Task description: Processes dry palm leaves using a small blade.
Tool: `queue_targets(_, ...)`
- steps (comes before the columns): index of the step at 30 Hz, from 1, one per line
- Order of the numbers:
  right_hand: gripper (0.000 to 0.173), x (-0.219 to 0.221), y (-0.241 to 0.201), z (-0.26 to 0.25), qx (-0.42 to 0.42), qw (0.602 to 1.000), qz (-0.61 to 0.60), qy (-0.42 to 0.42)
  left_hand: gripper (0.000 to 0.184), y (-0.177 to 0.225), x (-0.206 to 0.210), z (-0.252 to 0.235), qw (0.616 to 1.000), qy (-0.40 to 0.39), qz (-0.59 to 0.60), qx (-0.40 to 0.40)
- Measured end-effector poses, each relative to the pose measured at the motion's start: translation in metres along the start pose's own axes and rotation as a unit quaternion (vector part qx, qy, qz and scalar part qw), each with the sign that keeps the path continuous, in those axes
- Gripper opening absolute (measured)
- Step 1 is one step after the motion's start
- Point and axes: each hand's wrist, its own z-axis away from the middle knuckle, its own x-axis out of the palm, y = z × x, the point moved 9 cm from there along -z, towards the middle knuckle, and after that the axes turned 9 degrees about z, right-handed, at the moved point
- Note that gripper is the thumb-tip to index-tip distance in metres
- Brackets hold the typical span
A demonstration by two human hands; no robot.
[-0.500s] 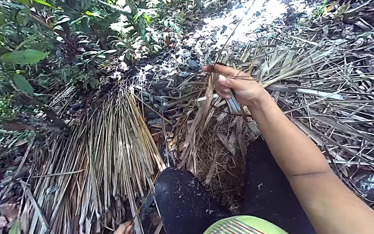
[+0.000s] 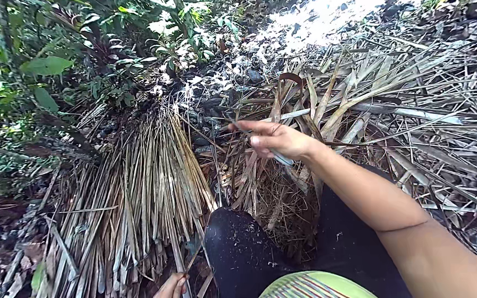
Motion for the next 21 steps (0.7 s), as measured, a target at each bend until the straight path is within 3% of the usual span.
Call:
queue_targets(5, 0.043, 0.036, 0.021, 0.000, 0.044, 0.998, 0.005, -0.045, 0.032, 0.005, -0.001, -0.009, 1.000, 0.005, 0.000, 0.008)
queue_targets(11, 0.044, -0.037, -0.021, 0.001, -0.058, 0.997, -0.006, 0.044, 0.029, -0.030, -0.002, 0.010, 0.999, -0.023, -0.032, -0.038)
queue_targets(17, 0.047, -0.001, -0.001, 0.001, 0.008, 1.000, -0.003, -0.009, 0.030, -0.021, -0.005, 0.004, 0.998, -0.009, -0.051, -0.025)
queue_targets(21, 0.042, -0.031, -0.018, 0.002, -0.054, 0.998, 0.011, 0.023, 0.030, -0.033, -0.006, 0.016, 0.998, -0.016, -0.042, -0.054)
